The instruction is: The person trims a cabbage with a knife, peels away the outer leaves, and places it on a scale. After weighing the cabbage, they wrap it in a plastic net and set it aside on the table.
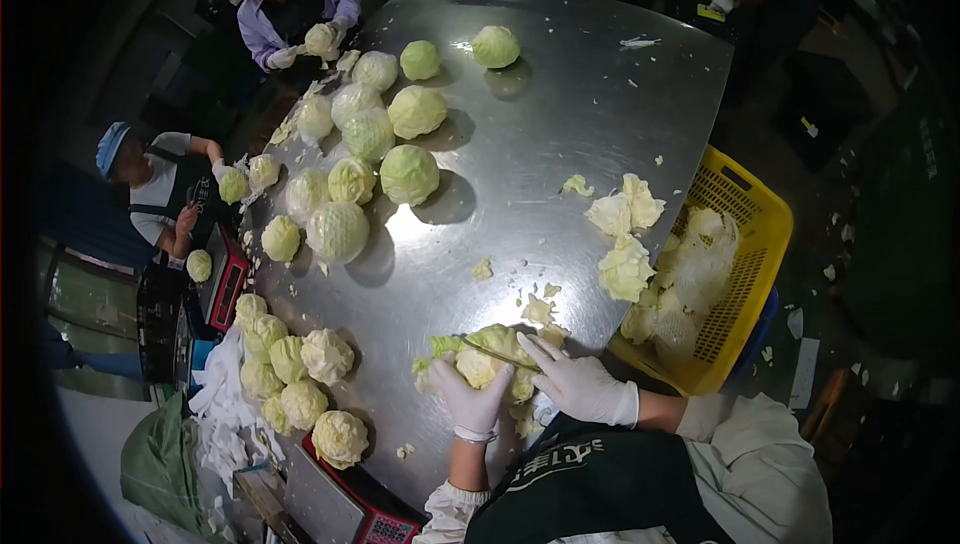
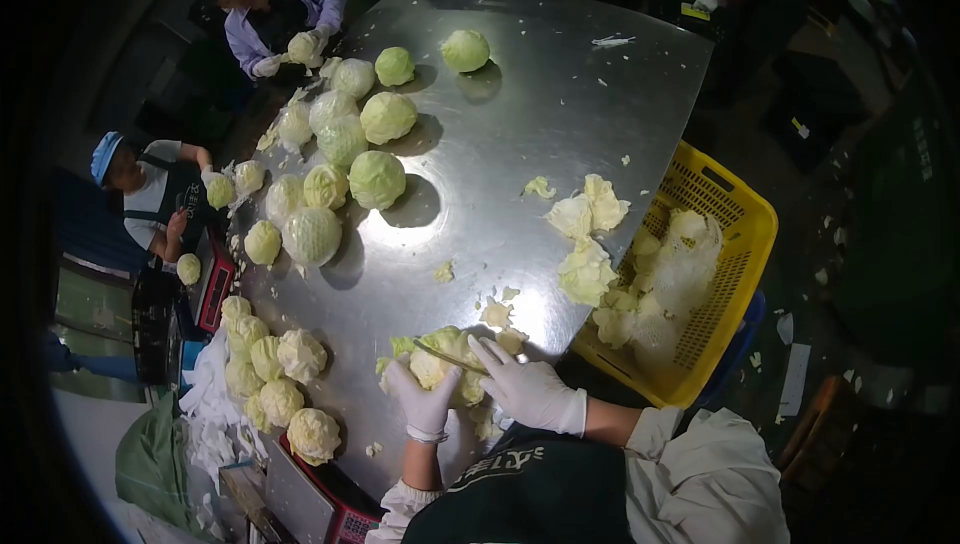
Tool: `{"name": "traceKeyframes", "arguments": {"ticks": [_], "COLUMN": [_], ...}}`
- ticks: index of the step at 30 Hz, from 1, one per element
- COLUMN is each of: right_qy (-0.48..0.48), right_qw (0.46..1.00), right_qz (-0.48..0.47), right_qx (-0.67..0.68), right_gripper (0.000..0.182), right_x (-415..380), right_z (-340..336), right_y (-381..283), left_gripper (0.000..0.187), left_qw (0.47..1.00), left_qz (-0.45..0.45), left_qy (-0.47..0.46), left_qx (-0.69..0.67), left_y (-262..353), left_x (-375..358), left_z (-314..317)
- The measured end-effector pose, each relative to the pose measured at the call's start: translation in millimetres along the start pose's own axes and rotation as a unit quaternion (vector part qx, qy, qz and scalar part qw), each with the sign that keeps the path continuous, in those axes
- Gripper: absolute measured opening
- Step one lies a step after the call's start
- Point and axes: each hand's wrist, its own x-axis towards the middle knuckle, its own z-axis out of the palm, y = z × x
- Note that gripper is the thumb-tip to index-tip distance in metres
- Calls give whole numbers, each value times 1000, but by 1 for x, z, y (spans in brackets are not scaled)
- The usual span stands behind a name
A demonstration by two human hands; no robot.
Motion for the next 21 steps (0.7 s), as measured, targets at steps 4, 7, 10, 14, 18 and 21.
{"name": "traceKeyframes", "arguments": {"ticks": [4, 7, 10, 14, 18, 21], "right_qy": [43, 96, 119, 99, 100, 84], "right_qw": [995, 991, 990, 992, 989, 989], "right_qz": [8, 0, -15, 81, 108, 116], "right_qx": [-92, -97, -76, 9, -15, 43], "right_gripper": [63, 56, 49, 32, 35, 37], "right_x": [10, 23, 35, 64, 74, 62], "right_z": [-4, 1, 6, -9, -13, -12], "right_y": [-4, 2, 13, 31, 81, 95], "left_gripper": [77, 73, 70, 71, 81, 90], "left_qw": [996, 995, 996, 996, 989, 985], "left_qz": [34, 31, 14, -1, 136, 127], "left_qy": [63, 89, 85, 78, 55, 46], "left_qx": [-44, -22, -38, -35, 19, -105], "left_y": [0, 5, 7, 29, 26, -30], "left_x": [-2, -2, 4, 4, -16, -22], "left_z": [15, 25, 27, 27, 26, 7]}}
